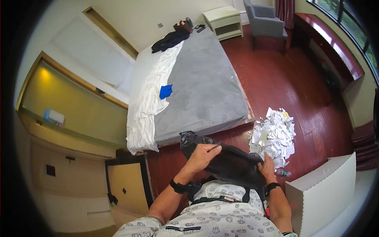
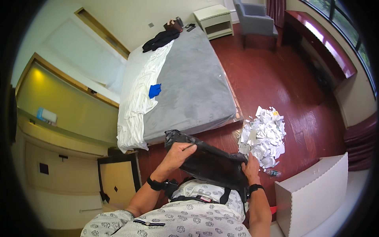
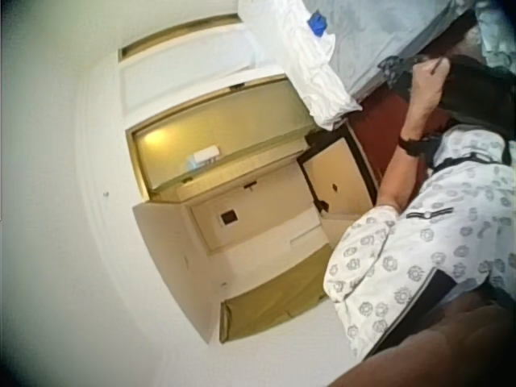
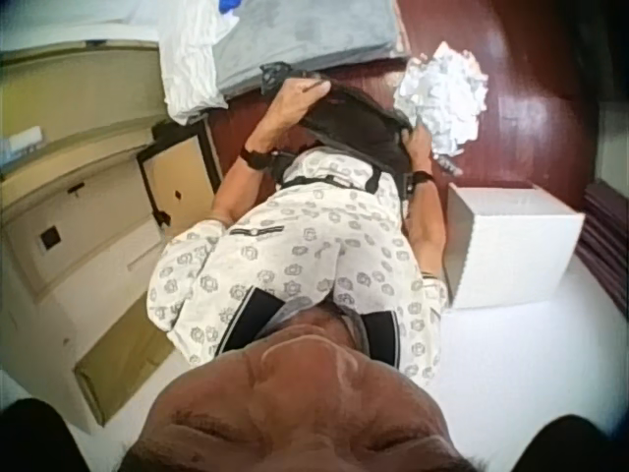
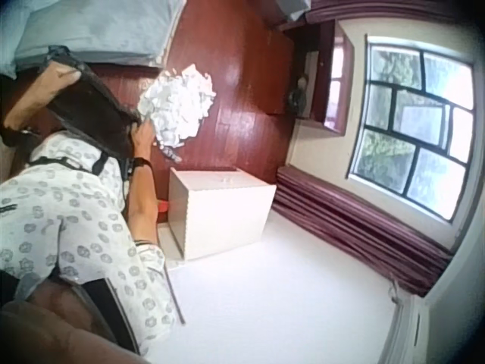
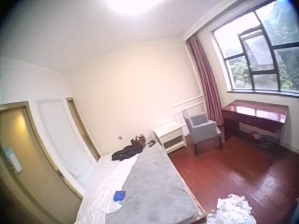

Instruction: Sweeping up paper scraps from the floor and putting them in a trash bag.

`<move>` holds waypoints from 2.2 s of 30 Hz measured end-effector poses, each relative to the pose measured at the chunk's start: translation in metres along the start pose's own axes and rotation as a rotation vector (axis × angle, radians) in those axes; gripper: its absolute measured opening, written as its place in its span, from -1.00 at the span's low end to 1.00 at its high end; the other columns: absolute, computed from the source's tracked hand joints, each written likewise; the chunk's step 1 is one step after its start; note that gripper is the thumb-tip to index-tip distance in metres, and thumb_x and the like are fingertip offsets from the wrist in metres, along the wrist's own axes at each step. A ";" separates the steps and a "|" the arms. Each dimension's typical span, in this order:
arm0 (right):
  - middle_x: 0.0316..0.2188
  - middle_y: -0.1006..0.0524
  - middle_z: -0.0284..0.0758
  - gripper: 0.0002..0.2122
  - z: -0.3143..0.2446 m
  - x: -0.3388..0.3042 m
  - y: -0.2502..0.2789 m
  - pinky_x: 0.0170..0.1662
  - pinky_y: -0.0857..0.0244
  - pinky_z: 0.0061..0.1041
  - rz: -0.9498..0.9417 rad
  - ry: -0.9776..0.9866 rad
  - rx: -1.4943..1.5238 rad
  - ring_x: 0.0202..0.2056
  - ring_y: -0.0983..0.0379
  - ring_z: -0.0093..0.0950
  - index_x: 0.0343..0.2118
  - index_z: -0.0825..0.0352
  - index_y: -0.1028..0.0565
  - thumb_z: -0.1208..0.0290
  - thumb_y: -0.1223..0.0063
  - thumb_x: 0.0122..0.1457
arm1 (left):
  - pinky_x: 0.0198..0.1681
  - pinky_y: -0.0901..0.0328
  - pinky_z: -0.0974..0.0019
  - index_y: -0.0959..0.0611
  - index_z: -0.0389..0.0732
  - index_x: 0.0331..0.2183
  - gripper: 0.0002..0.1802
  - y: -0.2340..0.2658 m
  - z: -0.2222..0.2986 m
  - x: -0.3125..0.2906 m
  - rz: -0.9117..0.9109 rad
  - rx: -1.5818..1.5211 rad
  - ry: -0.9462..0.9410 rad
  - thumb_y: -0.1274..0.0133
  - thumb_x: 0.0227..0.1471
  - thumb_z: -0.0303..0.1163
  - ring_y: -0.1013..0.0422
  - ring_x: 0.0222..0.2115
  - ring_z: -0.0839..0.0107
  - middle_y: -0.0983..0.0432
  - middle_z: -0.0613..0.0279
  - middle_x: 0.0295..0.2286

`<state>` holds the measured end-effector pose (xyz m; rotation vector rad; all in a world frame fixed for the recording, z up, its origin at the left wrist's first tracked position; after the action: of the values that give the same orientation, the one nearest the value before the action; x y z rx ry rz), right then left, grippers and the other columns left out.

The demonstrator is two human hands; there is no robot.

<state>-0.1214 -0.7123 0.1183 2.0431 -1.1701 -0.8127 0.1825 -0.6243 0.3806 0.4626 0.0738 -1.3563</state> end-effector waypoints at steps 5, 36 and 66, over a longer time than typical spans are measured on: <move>-0.34 -0.53 0.05 -0.52 0.005 0.027 0.014 -0.16 -0.34 -0.06 0.153 0.206 0.086 -0.25 -0.47 0.04 0.02 0.45 -0.42 0.40 -0.20 0.01 | -0.41 -0.20 0.53 -0.73 -0.30 -0.30 -0.64 0.014 0.008 -0.029 0.301 -0.137 0.032 -0.09 0.23 -0.17 -0.25 -0.46 0.73 -0.43 0.55 -0.50; -0.32 -0.57 0.04 -0.71 -0.107 0.110 0.008 -0.22 -0.36 -0.09 0.173 0.199 0.072 -0.29 -0.52 0.03 0.03 0.22 -0.49 0.40 0.09 0.27 | -0.38 -0.32 0.41 -0.70 -0.41 -0.29 -0.60 0.168 -0.170 -0.065 0.490 -0.358 0.130 -0.09 0.21 -0.19 -0.40 -0.47 0.63 -0.59 0.33 -0.49; -0.41 -0.56 -0.02 -0.76 -0.108 0.218 -0.024 -0.28 -0.38 -0.12 -0.074 0.169 -0.282 -0.35 -0.52 -0.01 -0.15 0.23 -0.57 0.24 0.07 0.31 | -0.02 -0.37 0.09 -0.70 -0.16 -0.10 -0.60 0.160 -0.319 0.070 0.589 0.279 0.388 0.03 0.19 -0.14 -0.52 -0.11 -0.04 -0.62 -0.04 -0.18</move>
<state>0.0633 -0.8730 0.1220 1.8880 -0.8400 -0.7762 0.4180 -0.5518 0.1134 0.9013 0.0608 -0.6868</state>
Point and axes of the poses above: each hand's wrist, its own x-axis towards the middle knuckle, its own y-axis out of the back of the hand, z = x × y, the point moved 7 cm from there along x, towards the middle knuckle
